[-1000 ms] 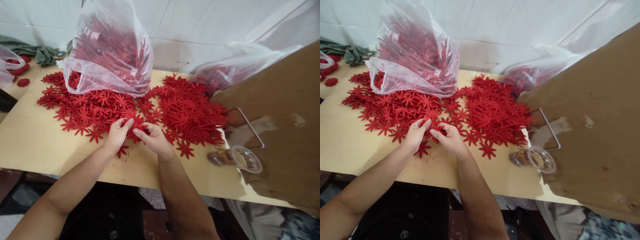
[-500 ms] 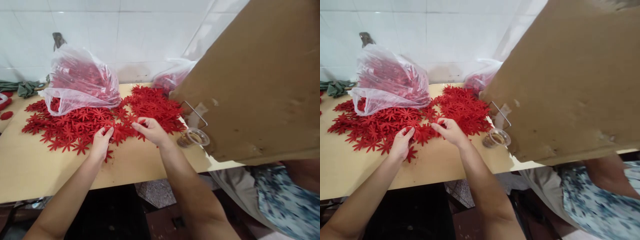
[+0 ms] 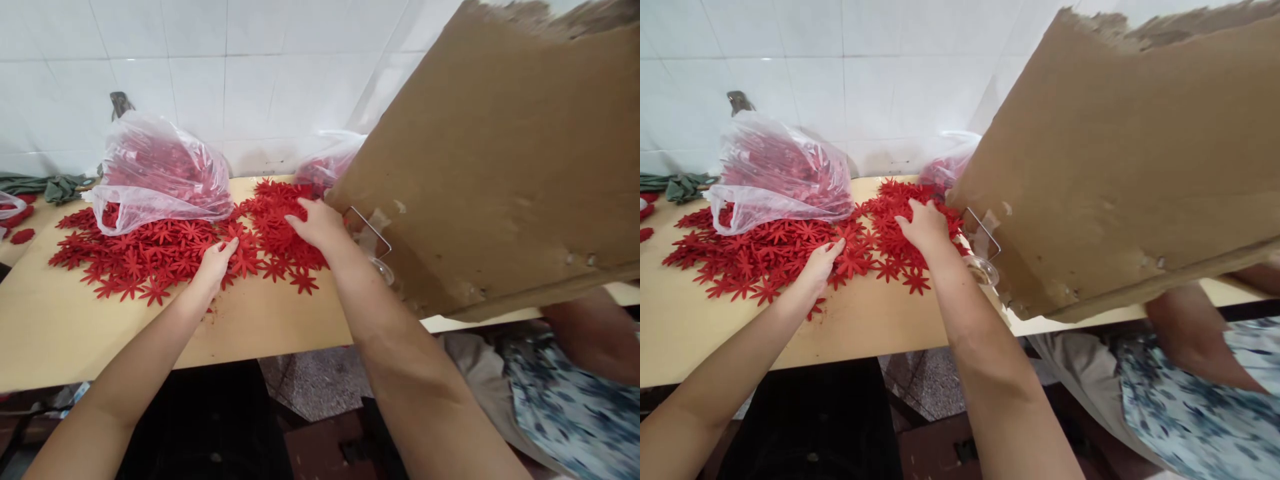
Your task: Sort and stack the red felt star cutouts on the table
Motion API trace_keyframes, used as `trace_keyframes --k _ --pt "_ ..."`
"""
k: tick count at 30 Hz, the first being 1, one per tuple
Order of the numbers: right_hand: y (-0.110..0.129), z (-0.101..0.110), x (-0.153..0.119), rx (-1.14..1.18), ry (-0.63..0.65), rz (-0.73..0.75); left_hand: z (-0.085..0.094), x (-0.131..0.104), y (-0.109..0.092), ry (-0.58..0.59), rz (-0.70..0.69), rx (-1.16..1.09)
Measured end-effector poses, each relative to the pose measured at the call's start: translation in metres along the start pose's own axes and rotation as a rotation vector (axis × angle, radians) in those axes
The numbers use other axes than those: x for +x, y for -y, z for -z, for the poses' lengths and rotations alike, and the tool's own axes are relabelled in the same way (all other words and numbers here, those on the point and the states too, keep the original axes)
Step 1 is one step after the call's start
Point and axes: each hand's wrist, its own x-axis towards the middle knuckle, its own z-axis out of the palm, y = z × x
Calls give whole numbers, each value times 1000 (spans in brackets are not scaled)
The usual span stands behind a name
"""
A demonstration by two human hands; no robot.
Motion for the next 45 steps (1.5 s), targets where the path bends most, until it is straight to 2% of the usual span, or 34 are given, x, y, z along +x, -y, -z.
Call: trace_keyframes --k 3,5,8,11,13,16,20,24,28,32,35,41,45 --pt "14 -8 -25 434 228 120 -7 7 -1 29 -28 60" --pt "22 -15 -37 654 322 184 -15 10 -2 86 -62 93" --pt "25 -23 -45 774 325 223 -27 11 -3 142 -86 42" --pt "17 -26 -40 865 329 171 -35 12 -3 161 -62 21" --pt "10 -28 -35 861 271 147 -40 13 -3 200 -40 31" --pt "1 -27 -31 722 111 142 -48 15 -3 242 -59 13" --pt "-6 -18 -27 474 -106 114 -57 20 0 204 -29 13" --pt "-14 -9 -22 357 -212 74 -58 27 4 172 57 69" --pt "-25 -13 -10 443 -190 51 -66 38 8 123 59 3" --pt "-34 -25 5 627 -166 -18 -84 47 9 108 153 -140" --pt "-39 -26 12 705 -155 -70 -91 49 8 121 183 -160" --pt "-48 -14 12 548 -121 -88 -84 56 12 151 229 -122" --pt "-50 -14 12 561 -143 -107 -85 62 15 190 250 -71"
